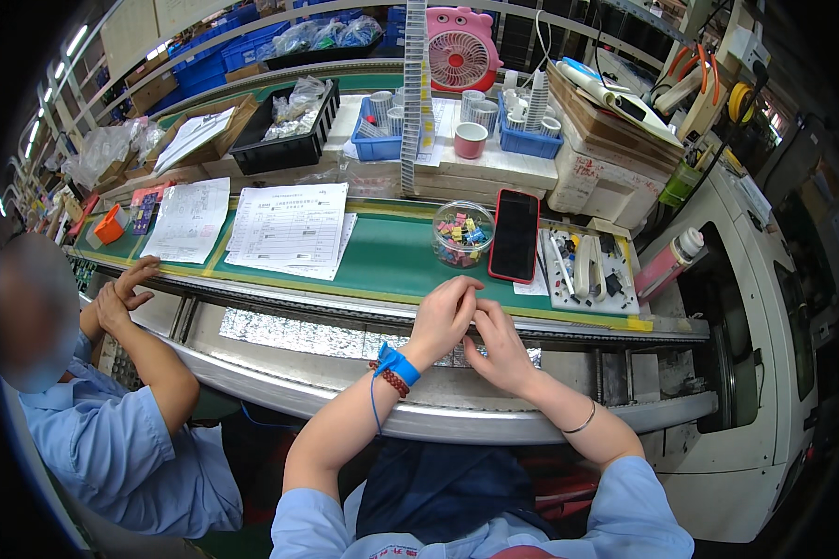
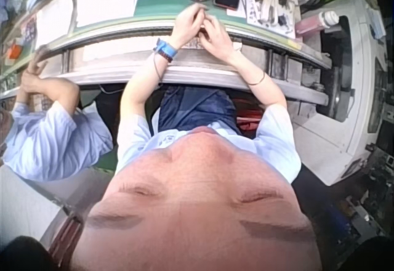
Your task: The person attaches wires and components to circuit boards along a conveyor track by hand, then pushes the assembled boards along the track.
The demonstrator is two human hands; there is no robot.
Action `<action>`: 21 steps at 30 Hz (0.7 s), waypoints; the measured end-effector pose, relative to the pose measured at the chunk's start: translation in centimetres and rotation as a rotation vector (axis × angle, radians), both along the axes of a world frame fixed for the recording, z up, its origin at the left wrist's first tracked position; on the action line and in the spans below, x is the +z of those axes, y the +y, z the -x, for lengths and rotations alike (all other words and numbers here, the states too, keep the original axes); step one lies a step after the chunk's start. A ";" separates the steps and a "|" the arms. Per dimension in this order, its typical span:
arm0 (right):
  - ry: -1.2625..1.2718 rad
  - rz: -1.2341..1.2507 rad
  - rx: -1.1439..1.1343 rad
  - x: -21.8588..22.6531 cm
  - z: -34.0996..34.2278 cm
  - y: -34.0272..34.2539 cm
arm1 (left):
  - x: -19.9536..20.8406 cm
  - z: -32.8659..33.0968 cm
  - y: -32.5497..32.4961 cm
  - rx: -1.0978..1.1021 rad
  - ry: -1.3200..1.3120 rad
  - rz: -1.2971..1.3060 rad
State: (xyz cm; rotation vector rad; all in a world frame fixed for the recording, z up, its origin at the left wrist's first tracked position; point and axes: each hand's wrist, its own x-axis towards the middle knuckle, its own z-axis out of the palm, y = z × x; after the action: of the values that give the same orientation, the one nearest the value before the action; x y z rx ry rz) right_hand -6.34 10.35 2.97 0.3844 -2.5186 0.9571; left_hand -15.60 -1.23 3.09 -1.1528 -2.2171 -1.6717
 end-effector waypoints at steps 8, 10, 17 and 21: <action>-0.010 0.001 -0.001 -0.1 0.0 0.0 | 0.1 0.0 0.0 0.004 0.004 0.015; -0.014 0.009 0.006 0.0 0.0 0.0 | 0.1 -0.1 0.0 0.003 -0.003 0.007; -0.016 0.008 0.007 -0.1 0.0 0.0 | 0.0 -0.1 0.0 0.001 -0.019 0.013; -0.015 0.000 0.007 -0.2 0.0 0.0 | 0.1 -0.1 -0.1 0.002 -0.017 0.015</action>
State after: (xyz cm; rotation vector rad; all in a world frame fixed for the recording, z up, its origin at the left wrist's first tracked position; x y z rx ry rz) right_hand -6.38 10.34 2.73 0.3872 -2.5326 0.9655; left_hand -15.50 -1.30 3.15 -1.1430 -2.2435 -1.6733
